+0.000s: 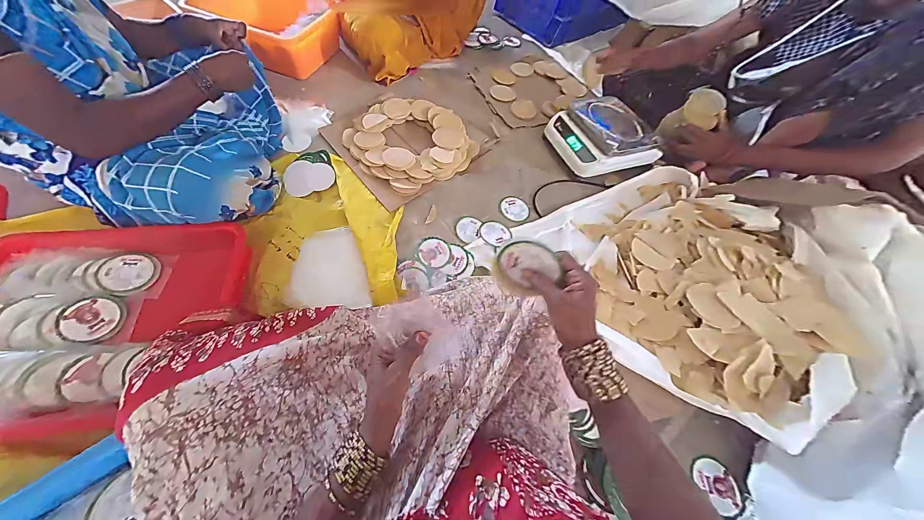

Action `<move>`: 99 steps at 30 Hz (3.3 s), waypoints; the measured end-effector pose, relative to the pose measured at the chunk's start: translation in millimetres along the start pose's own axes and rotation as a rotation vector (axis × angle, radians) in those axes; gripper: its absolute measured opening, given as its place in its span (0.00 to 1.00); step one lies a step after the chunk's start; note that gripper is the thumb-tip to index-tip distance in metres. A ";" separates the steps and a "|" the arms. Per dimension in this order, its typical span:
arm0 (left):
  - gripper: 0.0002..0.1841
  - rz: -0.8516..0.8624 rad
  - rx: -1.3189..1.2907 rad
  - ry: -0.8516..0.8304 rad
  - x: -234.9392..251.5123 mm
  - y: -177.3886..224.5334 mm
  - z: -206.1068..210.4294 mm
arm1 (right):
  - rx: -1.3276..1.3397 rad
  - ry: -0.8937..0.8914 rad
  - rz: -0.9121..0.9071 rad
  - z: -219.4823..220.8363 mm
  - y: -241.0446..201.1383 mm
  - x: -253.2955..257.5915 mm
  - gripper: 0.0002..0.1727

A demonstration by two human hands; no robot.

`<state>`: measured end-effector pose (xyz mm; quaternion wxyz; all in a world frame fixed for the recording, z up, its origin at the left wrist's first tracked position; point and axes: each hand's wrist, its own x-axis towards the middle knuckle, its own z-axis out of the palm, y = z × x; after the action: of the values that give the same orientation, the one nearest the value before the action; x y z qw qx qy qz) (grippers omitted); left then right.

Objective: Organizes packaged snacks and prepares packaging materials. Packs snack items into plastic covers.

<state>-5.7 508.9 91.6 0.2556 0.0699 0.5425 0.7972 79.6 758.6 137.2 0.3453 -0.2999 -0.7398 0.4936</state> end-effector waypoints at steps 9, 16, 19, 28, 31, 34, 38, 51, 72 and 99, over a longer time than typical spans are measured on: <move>0.07 0.472 0.467 -0.236 6.4 9.5 -8.1 | -0.954 -0.316 0.315 -51.0 104.5 46.3 0.19; 0.09 0.767 0.477 -0.269 -1.1 41.4 7.3 | -0.845 -0.204 0.287 -50.7 110.3 47.1 0.15; 0.05 0.862 0.485 -0.310 -5.2 60.7 14.6 | -0.608 -0.048 0.177 -54.5 92.7 38.4 0.15; 0.07 0.951 0.615 -0.335 -15.7 72.6 16.6 | 0.355 -0.094 -0.270 -51.5 -96.3 -19.0 0.20; 0.08 0.936 0.595 -0.342 -20.1 69.8 16.8 | 0.387 -0.514 -0.417 -46.9 -139.4 -34.3 0.12; 0.09 0.928 0.570 -0.363 -27.0 71.5 17.5 | 0.402 -0.760 -0.505 -15.9 -157.9 -46.1 0.08; 0.10 0.798 0.465 -0.402 -41.8 72.5 14.6 | 0.345 -0.742 -0.397 12.9 -144.0 -61.5 0.07; 0.09 -0.177 -0.172 -0.432 -67.3 79.5 4.7 | 0.028 -0.962 -0.344 2.5 -90.4 -72.5 0.31; 0.34 -0.022 0.134 -0.371 -66.4 58.1 -13.8 | 0.318 -0.701 0.169 10.3 -83.6 -126.9 0.25; 0.11 0.217 0.162 -0.198 -63.2 51.6 -17.3 | 0.007 -0.644 -0.260 18.7 -64.6 -129.0 0.19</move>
<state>24.8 449.4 141.6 0.2136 0.2266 0.5665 0.7630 132.9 626.0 164.9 0.1550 -0.0307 -0.8412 0.5171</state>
